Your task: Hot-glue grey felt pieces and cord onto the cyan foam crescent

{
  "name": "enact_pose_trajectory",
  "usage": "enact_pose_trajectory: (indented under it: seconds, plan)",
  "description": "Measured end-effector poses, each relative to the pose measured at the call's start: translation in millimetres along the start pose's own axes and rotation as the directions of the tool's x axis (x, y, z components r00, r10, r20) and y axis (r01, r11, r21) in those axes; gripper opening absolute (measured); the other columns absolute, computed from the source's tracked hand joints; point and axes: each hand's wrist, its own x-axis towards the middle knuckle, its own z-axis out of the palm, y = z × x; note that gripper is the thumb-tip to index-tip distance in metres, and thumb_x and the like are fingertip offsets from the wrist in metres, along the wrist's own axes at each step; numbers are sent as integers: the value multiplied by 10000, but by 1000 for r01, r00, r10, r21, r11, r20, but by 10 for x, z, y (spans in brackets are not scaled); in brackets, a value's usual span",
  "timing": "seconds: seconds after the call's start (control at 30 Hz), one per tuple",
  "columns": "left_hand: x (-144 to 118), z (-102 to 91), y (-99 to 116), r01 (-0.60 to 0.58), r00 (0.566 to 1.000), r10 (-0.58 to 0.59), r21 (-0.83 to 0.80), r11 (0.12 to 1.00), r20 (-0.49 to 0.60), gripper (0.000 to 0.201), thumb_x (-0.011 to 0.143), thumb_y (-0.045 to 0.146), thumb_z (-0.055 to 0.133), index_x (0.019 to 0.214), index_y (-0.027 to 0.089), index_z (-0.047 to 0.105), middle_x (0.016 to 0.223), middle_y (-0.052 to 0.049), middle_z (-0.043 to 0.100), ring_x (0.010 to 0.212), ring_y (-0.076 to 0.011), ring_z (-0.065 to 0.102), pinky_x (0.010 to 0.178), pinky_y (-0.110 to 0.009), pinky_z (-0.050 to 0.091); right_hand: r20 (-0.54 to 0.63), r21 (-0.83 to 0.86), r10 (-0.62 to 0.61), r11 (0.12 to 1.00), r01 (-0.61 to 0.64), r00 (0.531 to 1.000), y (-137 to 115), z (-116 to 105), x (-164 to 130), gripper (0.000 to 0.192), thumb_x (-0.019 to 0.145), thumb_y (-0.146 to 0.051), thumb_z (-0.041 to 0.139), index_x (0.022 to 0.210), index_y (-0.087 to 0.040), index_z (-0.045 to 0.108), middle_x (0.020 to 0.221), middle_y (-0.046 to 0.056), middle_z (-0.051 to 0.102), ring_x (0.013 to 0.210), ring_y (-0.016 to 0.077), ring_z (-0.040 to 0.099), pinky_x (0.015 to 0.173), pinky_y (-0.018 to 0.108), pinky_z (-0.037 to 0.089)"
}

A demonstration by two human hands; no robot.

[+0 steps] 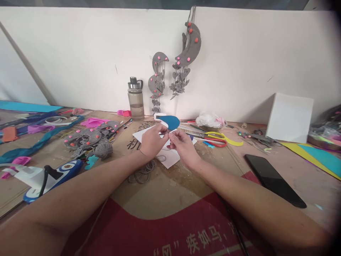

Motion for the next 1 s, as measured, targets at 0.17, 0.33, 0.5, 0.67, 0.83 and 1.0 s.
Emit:
enact_pose_trajectory:
  seconds: [0.17, 0.33, 0.5, 0.67, 0.83, 1.0]
  plan:
    - [18, 19, -13, -33, 999, 32, -30, 999, -26, 44, 770, 203, 561, 758, 228, 595, 783, -22, 671, 756, -183, 597, 746, -290, 411, -17, -23, -58, 998, 58, 998, 3, -10, -11, 238, 761, -418, 618, 759, -212, 500, 704, -63, 458, 599, 70, 418, 674, 274, 546]
    - [27, -11, 1, -27, 1000, 26, -40, 999, -11, 33, 755, 208, 579, 757, 231, 602, 781, -23, 669, 746, -186, 592, 736, -294, 407, -11, -81, -93, 992, 92, 996, 43, 1, -38, 210, 824, -424, 536, 818, -238, 439, 746, -56, 455, 593, 79, 431, 570, 232, 488]
    - [28, -29, 25, -1, 1000, 1, -100, 995, 3, 42, 742, 201, 586, 706, 221, 594, 736, -12, 651, 703, -167, 567, 723, -286, 403, -47, -295, -144, 947, 124, 988, 48, -55, -35, 184, 843, -410, 523, 817, -232, 484, 729, -45, 462, 565, 89, 385, 513, 220, 385]
    - [24, -20, 37, 80, 995, -65, -255, 964, 70, 107, 757, 244, 585, 660, 199, 590, 675, 0, 626, 664, -147, 555, 677, -275, 399, -85, -332, -150, 937, 114, 985, -6, -82, -20, 200, 825, -417, 548, 814, -218, 524, 766, -28, 526, 586, 97, 416, 550, 238, 391]
    - [29, 5, 55, 220, 975, -175, -468, 856, 138, 107, 736, 256, 611, 663, 179, 609, 642, -6, 637, 645, -144, 579, 661, -270, 424, -118, -359, -181, 925, 128, 977, 16, -114, 27, 199, 825, -412, 543, 816, -214, 531, 766, -22, 548, 604, 103, 439, 568, 240, 400]
    - [24, 29, 66, 299, 954, -219, -602, 740, 204, 133, 705, 283, 661, 661, 168, 610, 640, -8, 643, 623, -136, 592, 650, -265, 446, -129, -395, -215, 907, 148, 968, 39, -166, 71, 205, 833, -418, 525, 817, -214, 524, 763, -18, 549, 637, 113, 451, 596, 242, 412]
